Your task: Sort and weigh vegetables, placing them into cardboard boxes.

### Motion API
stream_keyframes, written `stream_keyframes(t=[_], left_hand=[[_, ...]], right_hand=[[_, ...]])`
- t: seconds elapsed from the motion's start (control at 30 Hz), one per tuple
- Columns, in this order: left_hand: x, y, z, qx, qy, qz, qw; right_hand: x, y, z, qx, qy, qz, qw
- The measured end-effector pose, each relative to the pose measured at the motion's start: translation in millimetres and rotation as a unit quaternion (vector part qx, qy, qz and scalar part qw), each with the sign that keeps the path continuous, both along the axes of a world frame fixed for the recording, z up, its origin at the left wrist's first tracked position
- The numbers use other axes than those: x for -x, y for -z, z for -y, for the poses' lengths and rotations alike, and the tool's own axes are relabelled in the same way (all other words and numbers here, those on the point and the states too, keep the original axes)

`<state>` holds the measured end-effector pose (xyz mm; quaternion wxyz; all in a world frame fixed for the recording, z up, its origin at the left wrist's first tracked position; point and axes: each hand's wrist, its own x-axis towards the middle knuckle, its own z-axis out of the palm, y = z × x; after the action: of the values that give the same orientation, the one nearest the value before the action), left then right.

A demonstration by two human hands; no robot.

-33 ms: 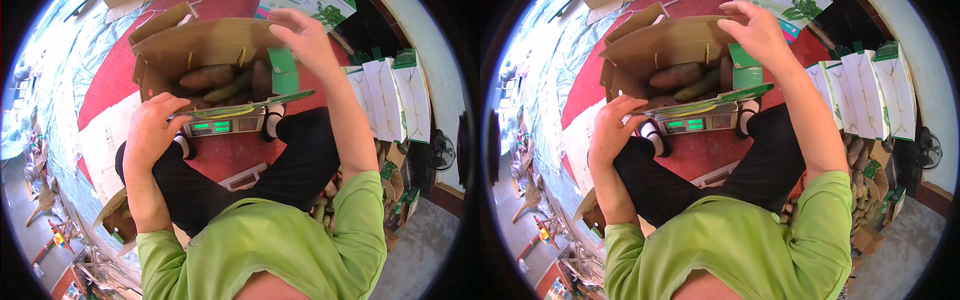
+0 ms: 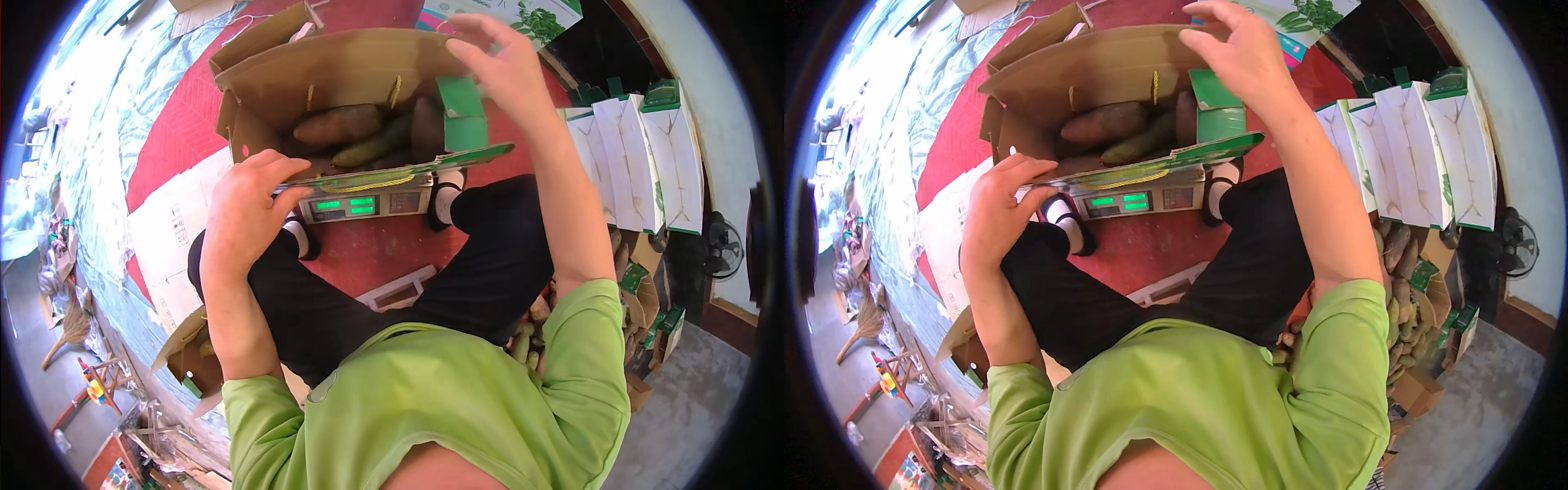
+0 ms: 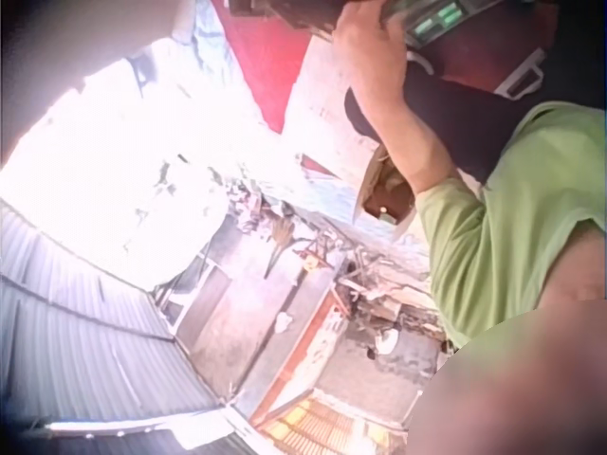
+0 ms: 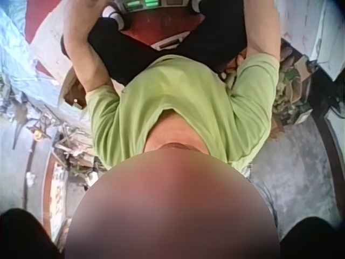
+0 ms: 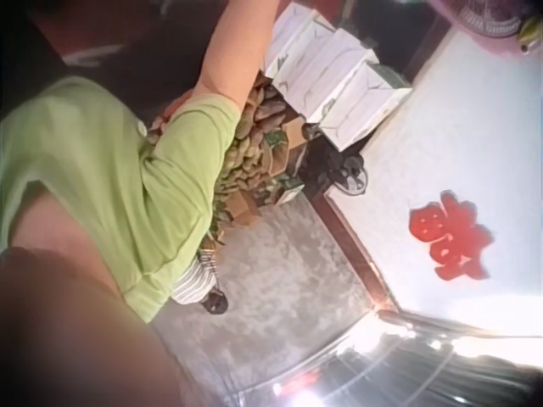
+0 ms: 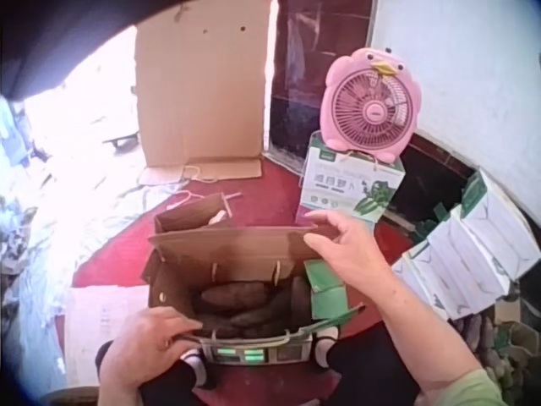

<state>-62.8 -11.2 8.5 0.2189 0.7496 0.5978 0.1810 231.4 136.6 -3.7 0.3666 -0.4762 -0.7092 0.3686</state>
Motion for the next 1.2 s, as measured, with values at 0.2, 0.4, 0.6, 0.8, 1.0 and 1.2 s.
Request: stream_keyframes(t=[0.2, 0.4, 0.6, 0.8, 1.0, 1.2], left_hand=[[-5.8, -4.1, -3.0, -0.021, -0.002, -0.001, 1.000], [-12.5, -2.3, -4.8, -0.068, 0.029, -0.008, 0.997], [-10.6, 5.3, 1.4, -0.084, 0.044, -0.066, 0.993], [-11.4, 13.2, 3.1, -0.096, 0.069, -0.156, 0.981], [-5.5, 11.9, 0.2, -0.123, 0.125, -0.195, 0.965], [40.1, 4.6, -0.6, -0.126, 0.121, -0.189, 0.966]], right_hand=[[-42.0, 22.3, -23.2, -0.133, 0.126, 0.071, 0.980], [-59.6, 35.3, -34.9, -0.130, 0.154, 0.098, 0.975], [-35.5, 32.4, -32.8, -0.116, 0.087, 0.169, 0.975], [-33.4, 33.7, -39.6, -0.053, 0.056, 0.181, 0.980], [-30.8, 28.4, -40.1, -0.077, 0.044, 0.192, 0.977], [6.8, 5.2, -34.4, -0.136, 0.029, 0.175, 0.975]])
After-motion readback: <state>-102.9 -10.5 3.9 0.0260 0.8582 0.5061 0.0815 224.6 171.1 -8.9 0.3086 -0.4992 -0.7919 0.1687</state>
